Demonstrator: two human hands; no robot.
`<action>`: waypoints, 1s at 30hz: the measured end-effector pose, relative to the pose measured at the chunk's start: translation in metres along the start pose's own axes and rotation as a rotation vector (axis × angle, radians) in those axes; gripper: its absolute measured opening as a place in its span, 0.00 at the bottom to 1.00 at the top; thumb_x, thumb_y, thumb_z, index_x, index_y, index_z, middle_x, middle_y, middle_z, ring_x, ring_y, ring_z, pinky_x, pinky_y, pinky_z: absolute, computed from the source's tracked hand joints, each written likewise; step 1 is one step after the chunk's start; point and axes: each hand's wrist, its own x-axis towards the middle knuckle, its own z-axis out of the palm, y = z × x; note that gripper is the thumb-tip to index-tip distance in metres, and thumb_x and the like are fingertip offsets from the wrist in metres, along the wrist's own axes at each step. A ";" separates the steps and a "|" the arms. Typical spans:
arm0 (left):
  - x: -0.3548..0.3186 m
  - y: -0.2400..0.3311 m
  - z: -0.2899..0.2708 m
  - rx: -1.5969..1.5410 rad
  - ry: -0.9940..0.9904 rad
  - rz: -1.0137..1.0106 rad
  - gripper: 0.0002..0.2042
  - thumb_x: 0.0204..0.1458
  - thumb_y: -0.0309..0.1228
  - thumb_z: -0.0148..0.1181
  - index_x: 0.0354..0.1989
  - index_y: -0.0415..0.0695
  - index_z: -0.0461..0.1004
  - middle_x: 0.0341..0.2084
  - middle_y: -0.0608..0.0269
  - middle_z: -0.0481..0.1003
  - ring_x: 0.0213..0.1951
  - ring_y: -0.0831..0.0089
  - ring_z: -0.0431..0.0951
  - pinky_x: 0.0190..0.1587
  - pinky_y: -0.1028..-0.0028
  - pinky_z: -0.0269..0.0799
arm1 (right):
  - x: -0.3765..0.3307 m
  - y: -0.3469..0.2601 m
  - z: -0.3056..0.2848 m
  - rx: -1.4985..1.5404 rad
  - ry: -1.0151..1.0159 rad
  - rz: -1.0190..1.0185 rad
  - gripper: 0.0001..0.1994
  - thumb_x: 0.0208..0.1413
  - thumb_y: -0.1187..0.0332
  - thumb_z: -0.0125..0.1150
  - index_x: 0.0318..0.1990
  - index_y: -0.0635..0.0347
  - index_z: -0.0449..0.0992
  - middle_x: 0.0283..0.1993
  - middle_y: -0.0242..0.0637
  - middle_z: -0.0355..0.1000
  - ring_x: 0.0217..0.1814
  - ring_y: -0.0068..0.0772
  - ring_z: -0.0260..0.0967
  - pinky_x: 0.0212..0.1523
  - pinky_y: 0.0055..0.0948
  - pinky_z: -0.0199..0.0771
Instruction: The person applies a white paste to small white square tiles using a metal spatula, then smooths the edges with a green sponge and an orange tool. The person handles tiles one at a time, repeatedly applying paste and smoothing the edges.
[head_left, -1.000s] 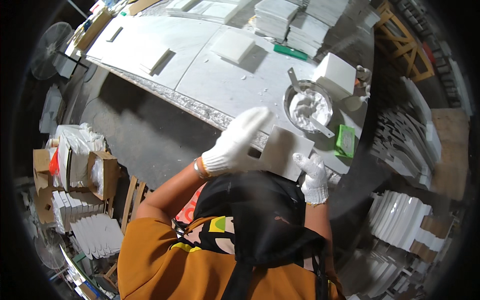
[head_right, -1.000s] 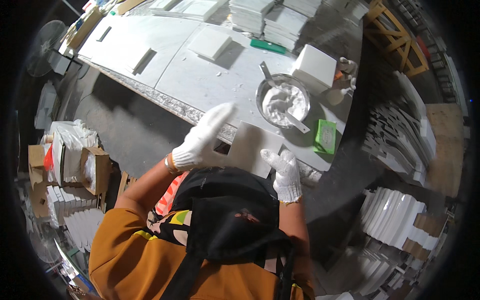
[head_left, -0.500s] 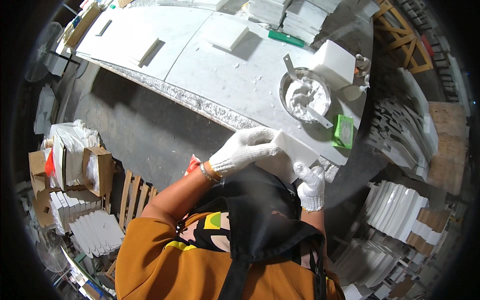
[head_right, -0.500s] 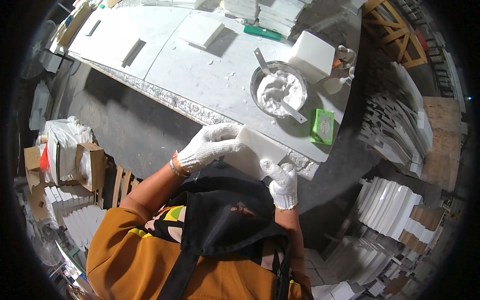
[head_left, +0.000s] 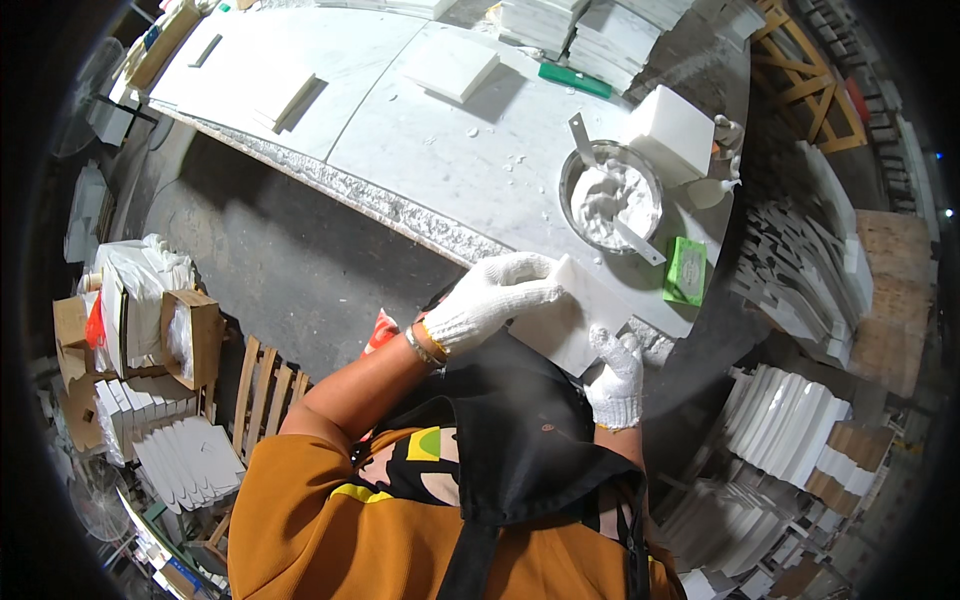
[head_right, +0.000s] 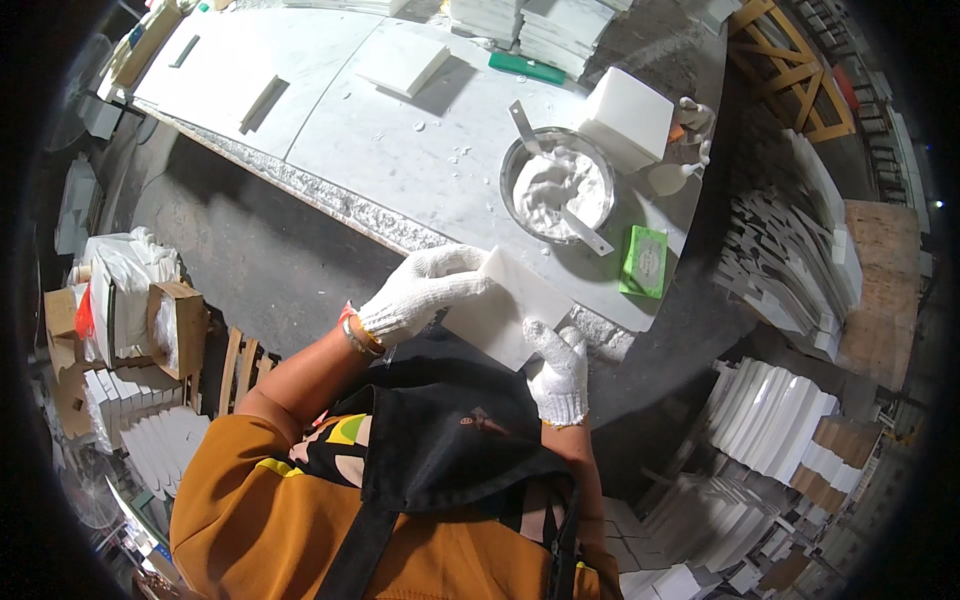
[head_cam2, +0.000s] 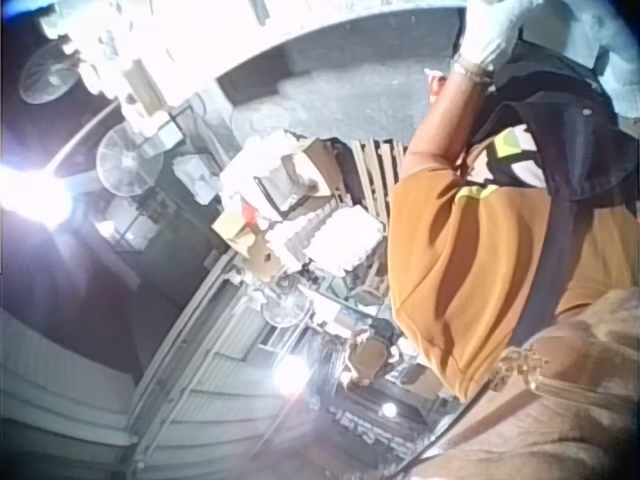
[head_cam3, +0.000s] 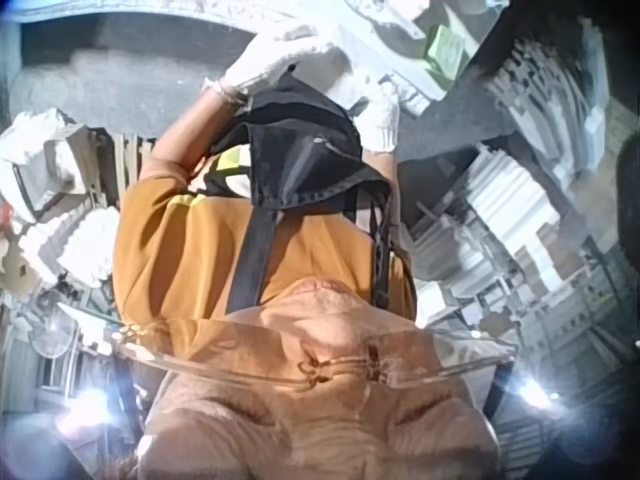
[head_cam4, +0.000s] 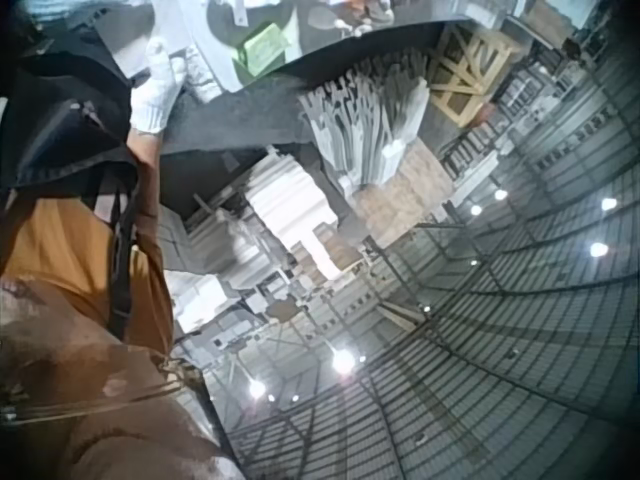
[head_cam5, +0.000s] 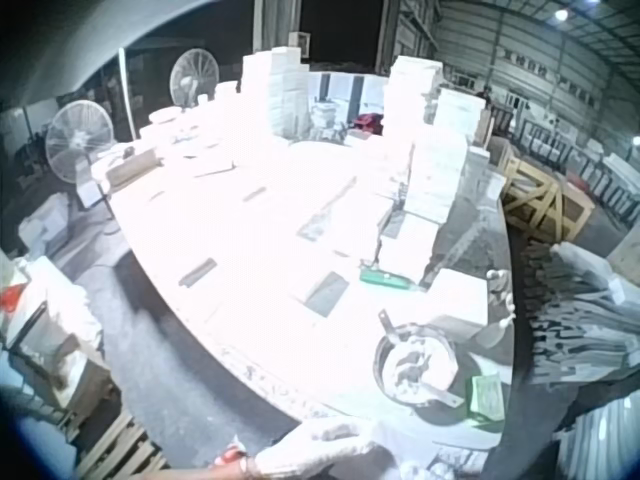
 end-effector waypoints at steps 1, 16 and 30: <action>0.002 -0.002 0.000 -0.035 -0.008 0.010 0.18 0.57 0.33 0.62 0.53 0.36 0.74 0.44 0.65 0.78 0.45 0.80 0.74 0.50 0.77 0.69 | 0.000 0.000 -0.001 0.019 -0.001 0.009 0.22 0.54 0.74 0.60 0.57 0.71 0.68 0.52 0.47 0.72 0.52 0.43 0.73 0.56 0.42 0.73; 0.007 -0.024 0.012 -0.362 -0.055 -0.007 0.25 0.55 0.32 0.64 0.60 0.37 0.66 0.47 0.62 0.76 0.47 0.74 0.76 0.50 0.73 0.72 | 0.002 -0.010 0.029 -0.212 -0.003 -0.044 0.16 0.56 0.73 0.64 0.52 0.65 0.75 0.41 0.33 0.75 0.43 0.24 0.72 0.45 0.26 0.73; 0.007 -0.024 -0.009 -0.366 0.041 -0.053 0.16 0.51 0.30 0.66 0.47 0.39 0.72 0.39 0.58 0.78 0.42 0.67 0.79 0.50 0.66 0.74 | 0.019 -0.054 0.026 -0.533 -0.115 -0.199 0.26 0.54 0.69 0.67 0.60 0.68 0.69 0.58 0.41 0.70 0.58 0.25 0.66 0.58 0.26 0.67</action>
